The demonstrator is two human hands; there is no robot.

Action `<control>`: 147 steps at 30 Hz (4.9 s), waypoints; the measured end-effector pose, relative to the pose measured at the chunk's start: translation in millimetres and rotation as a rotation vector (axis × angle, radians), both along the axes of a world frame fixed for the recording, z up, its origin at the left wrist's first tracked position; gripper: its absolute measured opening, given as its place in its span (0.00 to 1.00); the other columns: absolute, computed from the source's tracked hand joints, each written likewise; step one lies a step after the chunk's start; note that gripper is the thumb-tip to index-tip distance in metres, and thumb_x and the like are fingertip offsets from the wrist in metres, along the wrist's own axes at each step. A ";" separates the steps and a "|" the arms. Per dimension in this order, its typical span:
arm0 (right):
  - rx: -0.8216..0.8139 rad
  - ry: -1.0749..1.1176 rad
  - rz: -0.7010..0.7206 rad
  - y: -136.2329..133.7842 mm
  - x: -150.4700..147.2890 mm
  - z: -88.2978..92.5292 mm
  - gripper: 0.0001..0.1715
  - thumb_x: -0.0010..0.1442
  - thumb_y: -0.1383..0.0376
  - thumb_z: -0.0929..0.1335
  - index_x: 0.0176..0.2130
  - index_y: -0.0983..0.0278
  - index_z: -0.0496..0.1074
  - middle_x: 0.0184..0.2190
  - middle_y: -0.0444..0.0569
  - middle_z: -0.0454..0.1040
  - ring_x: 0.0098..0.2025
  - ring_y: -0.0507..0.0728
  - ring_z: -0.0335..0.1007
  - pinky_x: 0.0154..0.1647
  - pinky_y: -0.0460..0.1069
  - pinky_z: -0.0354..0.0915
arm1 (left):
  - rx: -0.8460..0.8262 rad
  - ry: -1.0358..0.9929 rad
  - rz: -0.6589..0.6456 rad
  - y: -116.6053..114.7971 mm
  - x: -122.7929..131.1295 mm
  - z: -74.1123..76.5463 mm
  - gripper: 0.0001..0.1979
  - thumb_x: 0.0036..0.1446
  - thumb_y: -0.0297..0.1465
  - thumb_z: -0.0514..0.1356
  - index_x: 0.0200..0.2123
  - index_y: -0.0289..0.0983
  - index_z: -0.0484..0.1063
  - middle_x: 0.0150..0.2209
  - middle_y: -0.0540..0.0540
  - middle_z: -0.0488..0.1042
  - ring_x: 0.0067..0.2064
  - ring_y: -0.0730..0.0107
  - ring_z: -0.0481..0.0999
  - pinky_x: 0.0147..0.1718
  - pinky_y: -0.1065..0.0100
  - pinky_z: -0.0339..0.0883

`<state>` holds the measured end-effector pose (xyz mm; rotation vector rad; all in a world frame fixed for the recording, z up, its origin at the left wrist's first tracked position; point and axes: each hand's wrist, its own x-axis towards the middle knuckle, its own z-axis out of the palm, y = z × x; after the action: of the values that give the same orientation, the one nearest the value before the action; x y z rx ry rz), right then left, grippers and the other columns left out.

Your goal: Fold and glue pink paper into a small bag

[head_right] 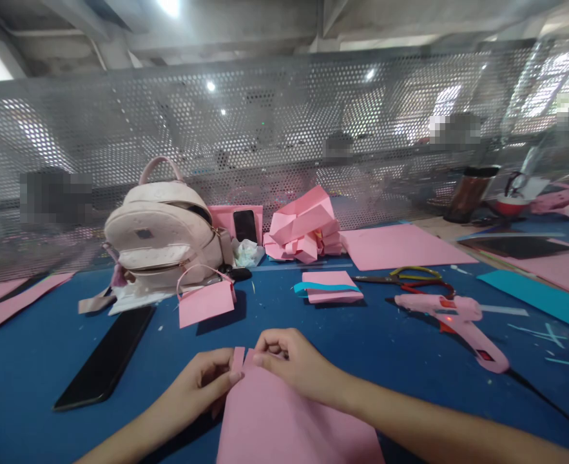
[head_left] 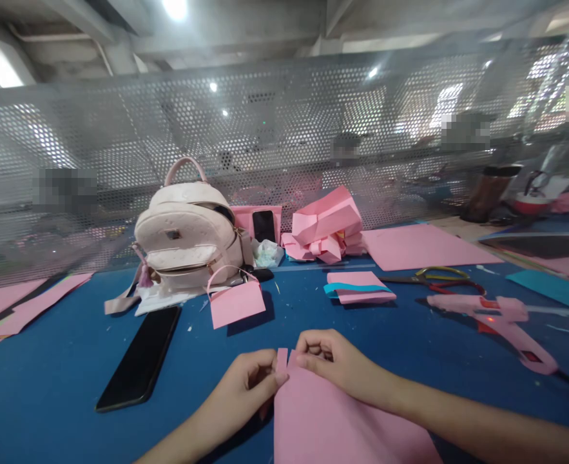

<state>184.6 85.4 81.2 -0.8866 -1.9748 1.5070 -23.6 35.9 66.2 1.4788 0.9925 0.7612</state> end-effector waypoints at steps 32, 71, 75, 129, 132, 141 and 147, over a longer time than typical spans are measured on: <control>0.015 0.037 0.184 8.8 6.2 -7.5 0.25 0.59 0.48 0.69 0.27 0.65 0.64 0.25 0.39 0.57 0.28 0.50 0.52 0.27 0.44 0.50 | -0.064 -0.121 -0.040 3.2 -7.2 -0.2 0.23 0.58 0.50 0.62 0.28 0.36 0.63 0.19 0.55 0.64 0.14 0.85 0.58 0.13 0.79 0.49; 0.063 -0.006 0.111 8.0 6.6 -5.1 0.23 0.60 0.50 0.69 0.27 0.65 0.65 0.26 0.40 0.58 0.30 0.51 0.53 0.30 0.46 0.51 | -0.106 -0.186 -0.108 7.7 -14.4 -0.1 0.21 0.59 0.47 0.62 0.30 0.36 0.64 0.19 0.55 0.64 0.14 0.84 0.60 0.13 0.80 0.48; 0.060 -0.014 0.082 7.8 6.9 -4.9 0.22 0.60 0.50 0.69 0.27 0.65 0.66 0.26 0.40 0.58 0.30 0.51 0.53 0.31 0.46 0.50 | -0.125 -0.161 -0.141 5.5 -16.1 1.6 0.20 0.57 0.47 0.65 0.31 0.35 0.65 0.20 0.54 0.66 0.16 0.84 0.62 0.14 0.80 0.50; -0.113 0.072 0.027 7.8 6.5 -3.0 0.23 0.55 0.49 0.74 0.30 0.66 0.69 0.25 0.40 0.64 0.27 0.49 0.56 0.25 0.43 0.50 | -0.113 -0.158 -0.105 5.6 -22.8 5.2 0.21 0.58 0.47 0.63 0.29 0.35 0.66 0.21 0.56 0.60 0.17 0.84 0.56 0.14 0.79 0.50; -0.138 0.091 0.029 7.5 6.3 -3.0 0.23 0.56 0.48 0.73 0.33 0.66 0.71 0.28 0.42 0.69 0.27 0.50 0.61 0.27 0.44 0.55 | -0.118 -0.153 -0.107 5.3 -22.8 6.2 0.22 0.58 0.49 0.63 0.30 0.35 0.66 0.21 0.56 0.59 0.17 0.84 0.54 0.14 0.79 0.50; -0.179 0.118 0.029 6.4 5.7 -1.6 0.22 0.54 0.50 0.75 0.34 0.66 0.73 0.28 0.43 0.73 0.27 0.51 0.66 0.27 0.44 0.59 | -0.101 -0.154 -0.086 6.4 -24.5 7.2 0.21 0.58 0.47 0.63 0.27 0.36 0.63 0.21 0.56 0.58 0.18 0.83 0.53 0.15 0.78 0.49; -0.167 0.120 0.033 7.1 5.9 -2.5 0.22 0.55 0.49 0.74 0.33 0.65 0.72 0.27 0.42 0.71 0.27 0.50 0.63 0.25 0.44 0.56 | -0.088 -0.173 -0.071 6.5 -25.6 4.5 0.21 0.58 0.46 0.63 0.26 0.36 0.63 0.21 0.56 0.58 0.18 0.82 0.53 0.15 0.77 0.47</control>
<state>190.4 92.5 78.7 -0.8130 -1.8071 1.7230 -49.3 42.4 70.7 1.3409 0.8282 0.7712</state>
